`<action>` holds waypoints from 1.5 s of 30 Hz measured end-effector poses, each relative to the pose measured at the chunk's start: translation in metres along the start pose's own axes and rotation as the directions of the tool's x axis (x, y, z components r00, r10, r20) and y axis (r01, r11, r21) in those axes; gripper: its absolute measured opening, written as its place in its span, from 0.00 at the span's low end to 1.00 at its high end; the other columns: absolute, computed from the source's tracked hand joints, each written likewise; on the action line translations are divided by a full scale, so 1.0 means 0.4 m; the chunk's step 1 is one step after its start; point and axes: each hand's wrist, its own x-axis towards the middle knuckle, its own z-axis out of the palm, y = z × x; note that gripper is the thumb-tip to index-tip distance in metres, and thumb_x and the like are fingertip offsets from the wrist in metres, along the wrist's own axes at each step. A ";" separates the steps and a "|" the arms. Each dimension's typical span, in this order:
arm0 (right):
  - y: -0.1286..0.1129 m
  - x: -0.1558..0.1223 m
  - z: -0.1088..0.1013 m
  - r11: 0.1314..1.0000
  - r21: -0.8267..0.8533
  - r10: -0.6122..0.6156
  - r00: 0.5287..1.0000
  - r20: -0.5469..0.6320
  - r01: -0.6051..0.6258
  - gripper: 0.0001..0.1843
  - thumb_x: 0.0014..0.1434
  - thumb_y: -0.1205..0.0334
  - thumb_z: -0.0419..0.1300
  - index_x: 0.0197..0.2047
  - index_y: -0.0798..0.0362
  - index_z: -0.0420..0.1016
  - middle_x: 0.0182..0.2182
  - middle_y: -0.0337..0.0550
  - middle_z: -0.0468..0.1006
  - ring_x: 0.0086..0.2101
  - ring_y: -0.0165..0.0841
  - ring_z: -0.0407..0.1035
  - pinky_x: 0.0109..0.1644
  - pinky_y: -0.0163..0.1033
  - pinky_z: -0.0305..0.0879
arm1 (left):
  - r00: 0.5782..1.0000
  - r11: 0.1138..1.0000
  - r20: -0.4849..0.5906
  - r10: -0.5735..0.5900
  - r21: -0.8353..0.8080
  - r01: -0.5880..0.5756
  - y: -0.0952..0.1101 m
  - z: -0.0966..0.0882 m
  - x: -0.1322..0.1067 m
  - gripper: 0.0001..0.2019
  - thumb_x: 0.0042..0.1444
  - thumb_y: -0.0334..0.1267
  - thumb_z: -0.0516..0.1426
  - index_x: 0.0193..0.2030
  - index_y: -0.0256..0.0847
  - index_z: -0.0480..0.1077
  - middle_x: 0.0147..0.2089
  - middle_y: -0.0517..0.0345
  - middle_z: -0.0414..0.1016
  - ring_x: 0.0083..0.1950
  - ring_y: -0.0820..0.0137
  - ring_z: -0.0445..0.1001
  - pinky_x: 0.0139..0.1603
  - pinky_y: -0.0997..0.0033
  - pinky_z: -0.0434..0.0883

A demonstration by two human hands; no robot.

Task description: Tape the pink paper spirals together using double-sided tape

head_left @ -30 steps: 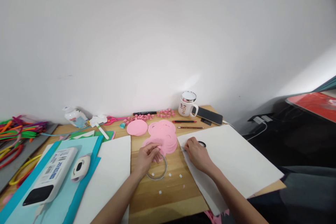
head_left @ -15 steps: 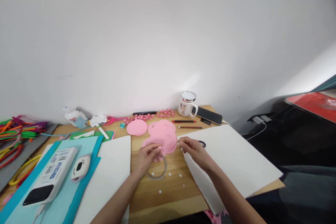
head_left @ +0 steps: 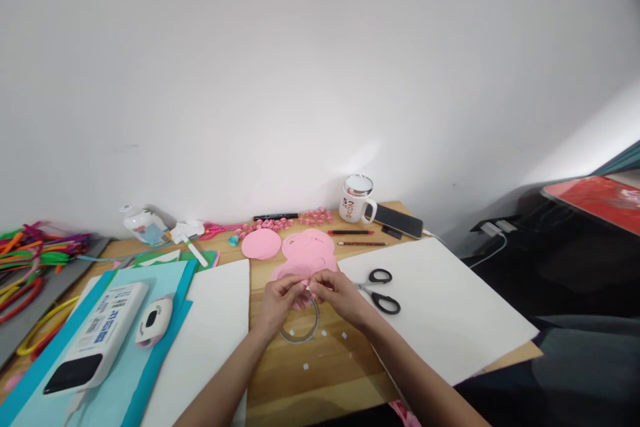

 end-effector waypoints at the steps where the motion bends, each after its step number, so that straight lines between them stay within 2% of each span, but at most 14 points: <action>1: 0.004 0.000 0.002 1.000 0.008 -0.005 1.000 0.002 0.005 0.11 0.52 0.58 0.54 0.23 0.54 0.65 0.20 0.35 0.65 0.23 0.27 0.59 0.30 0.33 0.57 | 1.000 1.000 -0.001 -0.001 0.002 0.001 -0.001 -0.001 0.001 0.12 0.46 0.43 0.60 0.34 0.37 0.76 0.24 0.56 0.77 0.22 0.70 0.72 0.22 0.75 0.66; 6: 0.012 0.004 0.007 1.000 -0.015 0.000 1.000 0.000 0.000 0.13 0.52 0.55 0.54 0.23 0.54 0.64 0.19 0.34 0.63 0.22 0.26 0.57 0.28 0.33 0.55 | 1.000 1.000 -0.011 -0.016 -0.023 0.016 -0.008 -0.003 0.004 0.14 0.44 0.44 0.61 0.34 0.38 0.76 0.24 0.56 0.76 0.21 0.72 0.71 0.20 0.76 0.65; 11: 0.009 0.004 0.005 0.999 -0.030 0.031 0.999 -0.013 -0.031 0.14 0.51 0.54 0.55 0.22 0.55 0.66 0.19 0.34 0.63 0.22 0.26 0.57 0.27 0.32 0.54 | 1.000 0.979 -0.012 -0.018 -0.203 0.015 -0.006 -0.002 0.006 0.14 0.40 0.42 0.64 0.32 0.36 0.76 0.23 0.58 0.73 0.20 0.75 0.67 0.21 0.76 0.64; 13: 0.002 0.001 0.004 0.998 0.030 0.056 0.998 -0.006 -0.056 0.15 0.50 0.51 0.57 0.23 0.55 0.66 0.19 0.34 0.64 0.22 0.26 0.58 0.28 0.33 0.55 | 1.000 0.968 -0.013 -0.025 -0.251 0.021 -0.002 -0.001 0.005 0.13 0.38 0.41 0.65 0.31 0.35 0.77 0.23 0.58 0.73 0.21 0.76 0.67 0.22 0.76 0.63; 18: -0.019 -0.003 -0.001 0.941 0.319 0.110 0.993 0.031 -0.114 0.18 0.47 0.47 0.60 0.26 0.56 0.70 0.23 0.37 0.68 0.26 0.27 0.61 0.33 0.34 0.58 | 0.999 0.949 0.025 -0.023 -0.315 0.030 -0.001 -0.002 0.006 0.12 0.37 0.40 0.66 0.30 0.35 0.77 0.24 0.56 0.73 0.22 0.76 0.65 0.22 0.76 0.62; 21: -0.024 -0.002 0.005 0.918 0.375 0.121 0.992 0.044 -0.129 0.19 0.46 0.47 0.61 0.27 0.57 0.71 0.24 0.39 0.70 0.27 0.28 0.63 0.34 0.35 0.59 | 0.998 0.934 0.055 -0.024 -0.355 0.042 -0.001 0.000 0.005 0.11 0.38 0.38 0.66 0.30 0.37 0.77 0.24 0.57 0.73 0.22 0.77 0.65 0.23 0.76 0.61; 30: -0.014 0.002 0.023 0.940 0.315 0.122 0.991 0.048 -0.131 0.19 0.48 0.48 0.60 0.27 0.59 0.73 0.23 0.39 0.71 0.26 0.26 0.63 0.32 0.33 0.58 | 0.996 0.905 0.077 -0.047 -0.419 0.075 0.012 -0.001 0.001 0.10 0.38 0.37 0.66 0.29 0.35 0.77 0.24 0.58 0.72 0.22 0.78 0.64 0.23 0.77 0.61; 39: -0.016 0.005 0.024 0.965 0.234 0.112 0.993 0.035 -0.117 0.18 0.48 0.49 0.58 0.25 0.58 0.73 0.22 0.39 0.72 0.26 0.27 0.64 0.31 0.33 0.59 | 0.995 0.914 0.095 -0.042 -0.399 0.077 0.008 -0.002 0.002 0.10 0.38 0.38 0.66 0.29 0.36 0.78 0.23 0.58 0.71 0.21 0.78 0.63 0.22 0.76 0.60; 45: -0.014 0.007 0.026 0.981 0.145 0.133 0.991 -0.032 -0.127 0.17 0.47 0.49 0.59 0.23 0.57 0.72 0.19 0.37 0.72 0.23 0.27 0.63 0.30 0.32 0.61 | 0.996 0.915 0.083 -0.045 -0.396 0.074 0.006 -0.003 0.003 0.11 0.37 0.38 0.66 0.29 0.36 0.78 0.21 0.60 0.70 0.21 0.79 0.62 0.23 0.76 0.60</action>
